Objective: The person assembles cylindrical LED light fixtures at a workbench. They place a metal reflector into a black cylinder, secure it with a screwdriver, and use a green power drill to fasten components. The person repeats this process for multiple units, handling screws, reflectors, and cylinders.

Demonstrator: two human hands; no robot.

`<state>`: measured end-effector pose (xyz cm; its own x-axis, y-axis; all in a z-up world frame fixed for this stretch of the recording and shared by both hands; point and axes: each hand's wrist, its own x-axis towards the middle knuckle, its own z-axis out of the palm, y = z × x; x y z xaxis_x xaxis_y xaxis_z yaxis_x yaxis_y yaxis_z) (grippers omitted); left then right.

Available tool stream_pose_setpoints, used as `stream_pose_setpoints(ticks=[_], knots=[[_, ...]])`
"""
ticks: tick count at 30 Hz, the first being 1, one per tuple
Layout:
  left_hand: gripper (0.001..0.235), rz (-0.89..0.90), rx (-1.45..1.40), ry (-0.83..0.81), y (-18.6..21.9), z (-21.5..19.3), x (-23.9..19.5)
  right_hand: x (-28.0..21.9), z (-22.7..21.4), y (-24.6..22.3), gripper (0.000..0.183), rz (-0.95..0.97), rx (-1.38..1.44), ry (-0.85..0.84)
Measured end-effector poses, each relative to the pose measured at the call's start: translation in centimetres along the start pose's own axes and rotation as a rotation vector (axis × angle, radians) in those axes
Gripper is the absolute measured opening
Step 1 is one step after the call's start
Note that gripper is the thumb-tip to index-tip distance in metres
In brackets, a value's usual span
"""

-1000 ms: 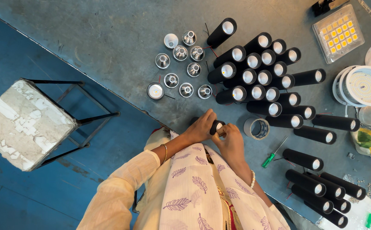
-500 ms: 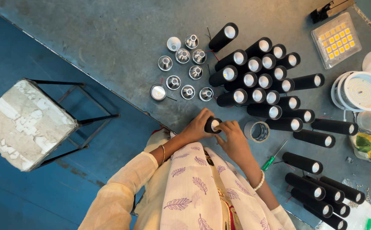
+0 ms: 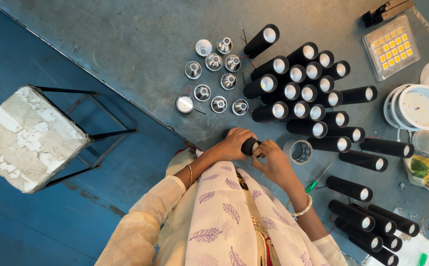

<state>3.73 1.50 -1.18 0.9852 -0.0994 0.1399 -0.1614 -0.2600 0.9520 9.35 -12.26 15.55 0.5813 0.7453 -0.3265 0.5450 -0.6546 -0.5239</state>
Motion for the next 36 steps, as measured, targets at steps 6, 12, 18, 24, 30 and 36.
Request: stream_pose_setpoints(ticks=[6, 12, 18, 24, 30, 36], knots=[[0.066, -0.014, -0.019, 0.034, -0.2, 0.1, 0.0, -0.2, 0.7, -0.6, 0.018, 0.016, -0.137, 0.129], [0.059, -0.010, -0.079, 0.082, -0.3, -0.4, -0.3, 0.1, 2.3, -2.1, 0.017, 0.043, -0.150, 0.254], [0.056, -0.037, -0.142, 0.082, -0.3, -1.2, -0.3, 0.3, 2.3, -2.0, 0.024, -0.024, 0.029, 0.354], [0.054, 0.017, -0.179, 0.127, -0.3, -1.6, -0.6, 0.3, 3.2, -2.0, 0.016, 0.027, 0.014, 0.265], [0.054, 0.017, -0.217, 0.167, -0.4, -2.0, -1.0, 0.8, 3.8, -3.5, 0.019, -0.159, -0.127, 0.394], [0.058, -0.009, -0.241, 0.157, -0.1, -2.4, -1.1, 1.4, 3.0, -3.8, 0.020, -0.029, -0.038, 0.307]])
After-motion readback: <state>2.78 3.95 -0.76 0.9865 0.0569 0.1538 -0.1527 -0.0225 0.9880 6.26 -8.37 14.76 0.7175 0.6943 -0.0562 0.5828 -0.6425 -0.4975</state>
